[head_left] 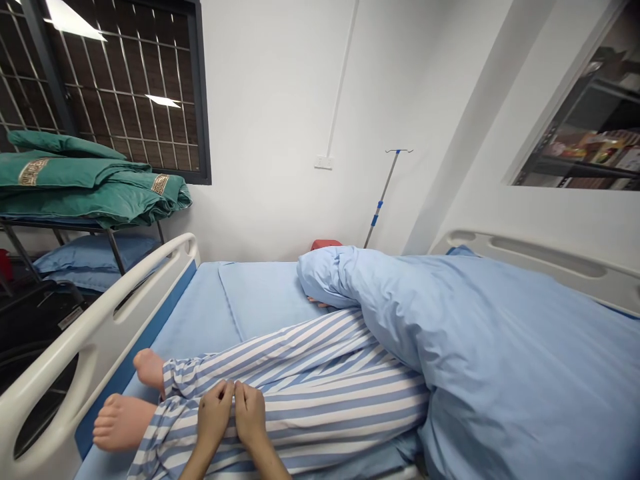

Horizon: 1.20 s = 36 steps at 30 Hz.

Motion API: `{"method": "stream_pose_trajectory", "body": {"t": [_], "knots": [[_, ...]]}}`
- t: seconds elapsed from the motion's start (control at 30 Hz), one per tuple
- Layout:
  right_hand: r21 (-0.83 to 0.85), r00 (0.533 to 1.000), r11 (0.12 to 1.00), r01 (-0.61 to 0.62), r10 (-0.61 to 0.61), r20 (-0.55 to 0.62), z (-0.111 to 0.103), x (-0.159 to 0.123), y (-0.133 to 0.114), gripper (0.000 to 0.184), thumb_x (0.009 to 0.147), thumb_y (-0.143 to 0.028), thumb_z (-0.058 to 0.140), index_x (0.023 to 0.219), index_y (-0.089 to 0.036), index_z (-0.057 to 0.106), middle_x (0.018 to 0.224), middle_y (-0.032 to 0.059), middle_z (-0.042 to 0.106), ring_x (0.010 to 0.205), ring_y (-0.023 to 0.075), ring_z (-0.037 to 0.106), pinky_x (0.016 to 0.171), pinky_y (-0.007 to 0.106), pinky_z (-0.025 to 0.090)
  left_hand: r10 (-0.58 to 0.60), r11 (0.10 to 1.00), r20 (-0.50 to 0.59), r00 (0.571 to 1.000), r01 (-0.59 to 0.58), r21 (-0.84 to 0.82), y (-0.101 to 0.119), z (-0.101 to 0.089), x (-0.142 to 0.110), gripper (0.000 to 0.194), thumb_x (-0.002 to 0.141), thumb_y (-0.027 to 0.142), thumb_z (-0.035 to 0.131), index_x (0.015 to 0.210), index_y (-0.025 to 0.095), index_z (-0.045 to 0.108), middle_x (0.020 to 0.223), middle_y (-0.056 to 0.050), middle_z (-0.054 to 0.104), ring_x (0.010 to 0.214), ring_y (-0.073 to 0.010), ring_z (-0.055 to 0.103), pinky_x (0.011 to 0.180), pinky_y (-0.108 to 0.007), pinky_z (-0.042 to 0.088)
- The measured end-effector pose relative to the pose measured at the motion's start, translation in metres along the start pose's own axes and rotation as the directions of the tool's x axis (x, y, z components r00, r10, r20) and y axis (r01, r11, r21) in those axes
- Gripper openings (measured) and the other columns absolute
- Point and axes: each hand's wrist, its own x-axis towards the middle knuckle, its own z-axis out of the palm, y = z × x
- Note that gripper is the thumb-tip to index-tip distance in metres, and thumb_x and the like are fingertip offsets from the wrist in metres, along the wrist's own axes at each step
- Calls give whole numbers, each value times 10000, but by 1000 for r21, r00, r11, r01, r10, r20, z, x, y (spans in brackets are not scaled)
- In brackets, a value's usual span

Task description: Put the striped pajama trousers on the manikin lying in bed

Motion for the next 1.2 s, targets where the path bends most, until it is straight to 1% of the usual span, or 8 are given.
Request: {"method": "stream_pose_trajectory", "body": {"t": [0.17, 0.43, 0.57, 0.67, 0.87, 1.0, 1.1, 1.2], "knots": [[202, 999, 978, -52, 54, -5, -1, 3, 3, 482, 904, -386, 274, 550, -174, 524, 535, 17, 550, 514, 124, 459, 497, 237, 253, -13, 986, -5, 1000, 12, -167, 10, 11, 1, 376, 789, 463, 354, 521, 205, 406, 482, 20, 459, 521, -126, 427, 536, -232, 329], [104, 996, 993, -48, 40, 79, -32, 16, -9, 482, 885, -379, 302, 479, -171, 458, 455, -23, 413, 469, 98, 340, 466, 235, 199, 28, 929, 53, 998, -45, 368, -10, 27, -15, 310, 826, 342, 339, 636, 211, 547, 639, -33, 639, 603, -155, 549, 563, -245, 261], [24, 999, 999, 49, -49, 20, -54, 20, -22, 498, 912, -381, 270, 520, -163, 489, 481, -24, 444, 488, 88, 363, 480, 233, 196, -18, 895, 38, 999, -1, 447, -1, 28, -17, 283, 821, 342, 364, 635, 220, 538, 673, -13, 660, 641, -156, 566, 557, -237, 245], [-31, 999, 998, 51, -51, 16, -50, 14, -14, 513, 922, -362, 253, 533, -162, 520, 488, -11, 495, 482, 88, 401, 483, 239, 195, -49, 899, 40, 998, 26, 437, 2, 27, -18, 299, 825, 362, 351, 633, 221, 531, 689, -13, 661, 662, -156, 567, 560, -232, 255], [-160, 998, 987, 8, -19, -68, -24, -2, 12, 522, 924, -363, 264, 570, -181, 600, 547, 40, 607, 499, 120, 489, 496, 266, 190, -113, 955, 87, 990, 84, 284, 6, 21, -11, 349, 804, 431, 350, 592, 212, 520, 617, -14, 610, 613, -153, 521, 556, -232, 297], [-72, 998, 997, 10, -15, -66, -26, 1, 13, 542, 930, -384, 238, 576, -184, 596, 530, 32, 589, 490, 123, 487, 491, 258, 204, -39, 999, 52, 998, 41, -34, 26, 19, -3, 373, 784, 451, 363, 516, 198, 427, 493, 21, 478, 546, -126, 444, 548, -228, 329], [11, 994, 1000, -17, 18, -105, -27, 3, 13, 546, 928, -394, 230, 567, -181, 580, 517, 28, 569, 485, 125, 474, 487, 258, 211, -89, 962, 11, 996, 89, -258, 41, 25, -2, 375, 762, 466, 396, 493, 208, 347, 439, 44, 364, 487, -109, 368, 494, -225, 316], [112, 990, 993, -48, 62, -123, -26, 3, 14, 521, 921, -391, 251, 555, -177, 554, 512, 20, 552, 487, 124, 465, 489, 248, 233, -156, 940, 10, 988, 151, -305, 41, 34, -7, 358, 764, 461, 394, 512, 207, 399, 460, 30, 428, 500, -121, 407, 512, -232, 339]]}}
